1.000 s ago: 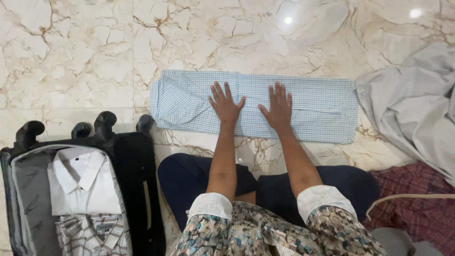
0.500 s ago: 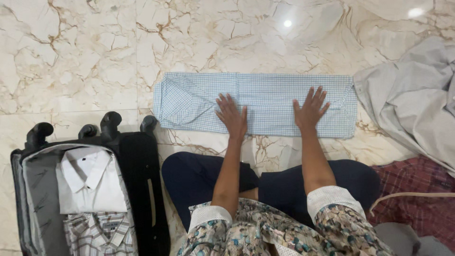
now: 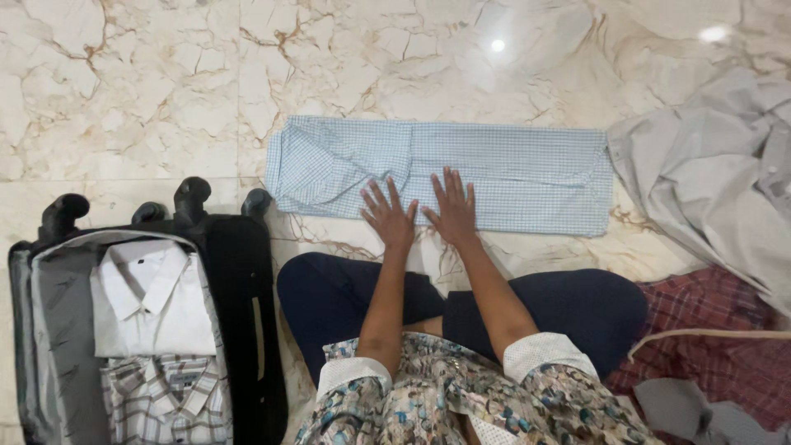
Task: The person folds shirts by hand on the floor, smoothing the fabric and folding the sleeves, then places the items into an open suitcase.
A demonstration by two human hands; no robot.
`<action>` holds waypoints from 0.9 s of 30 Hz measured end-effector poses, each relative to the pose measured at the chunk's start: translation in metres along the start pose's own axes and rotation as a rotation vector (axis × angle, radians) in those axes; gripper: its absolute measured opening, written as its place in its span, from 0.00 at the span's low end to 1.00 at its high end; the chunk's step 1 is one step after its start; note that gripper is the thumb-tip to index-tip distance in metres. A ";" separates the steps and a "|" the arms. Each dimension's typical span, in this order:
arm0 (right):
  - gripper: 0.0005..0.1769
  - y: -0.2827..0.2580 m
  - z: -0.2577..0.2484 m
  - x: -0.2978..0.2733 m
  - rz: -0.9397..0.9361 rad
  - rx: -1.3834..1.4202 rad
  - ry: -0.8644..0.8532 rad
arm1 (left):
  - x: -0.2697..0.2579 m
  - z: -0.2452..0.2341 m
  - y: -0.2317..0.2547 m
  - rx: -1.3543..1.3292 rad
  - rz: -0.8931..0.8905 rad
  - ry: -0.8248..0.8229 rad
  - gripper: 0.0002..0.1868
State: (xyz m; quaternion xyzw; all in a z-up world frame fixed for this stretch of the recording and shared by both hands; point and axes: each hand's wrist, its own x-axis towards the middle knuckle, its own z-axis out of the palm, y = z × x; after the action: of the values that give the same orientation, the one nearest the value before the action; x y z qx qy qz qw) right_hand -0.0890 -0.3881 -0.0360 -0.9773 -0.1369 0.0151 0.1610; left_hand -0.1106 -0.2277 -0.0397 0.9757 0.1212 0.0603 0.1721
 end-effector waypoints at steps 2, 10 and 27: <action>0.56 0.011 -0.009 -0.002 0.094 0.016 -0.071 | 0.001 0.000 -0.002 0.005 -0.003 0.026 0.48; 0.88 0.064 -0.015 -0.004 0.381 0.082 -0.256 | 0.003 -0.012 -0.020 0.010 -0.140 -0.023 0.67; 0.92 0.060 -0.087 -0.035 0.774 0.181 -0.277 | -0.039 -0.054 -0.005 0.156 0.074 -0.313 0.67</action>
State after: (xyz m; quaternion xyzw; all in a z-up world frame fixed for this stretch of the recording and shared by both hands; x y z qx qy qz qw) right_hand -0.1003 -0.4791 0.0271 -0.9272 0.2218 0.2176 0.2090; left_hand -0.1582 -0.2160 0.0057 0.9874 0.0614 -0.0958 0.1104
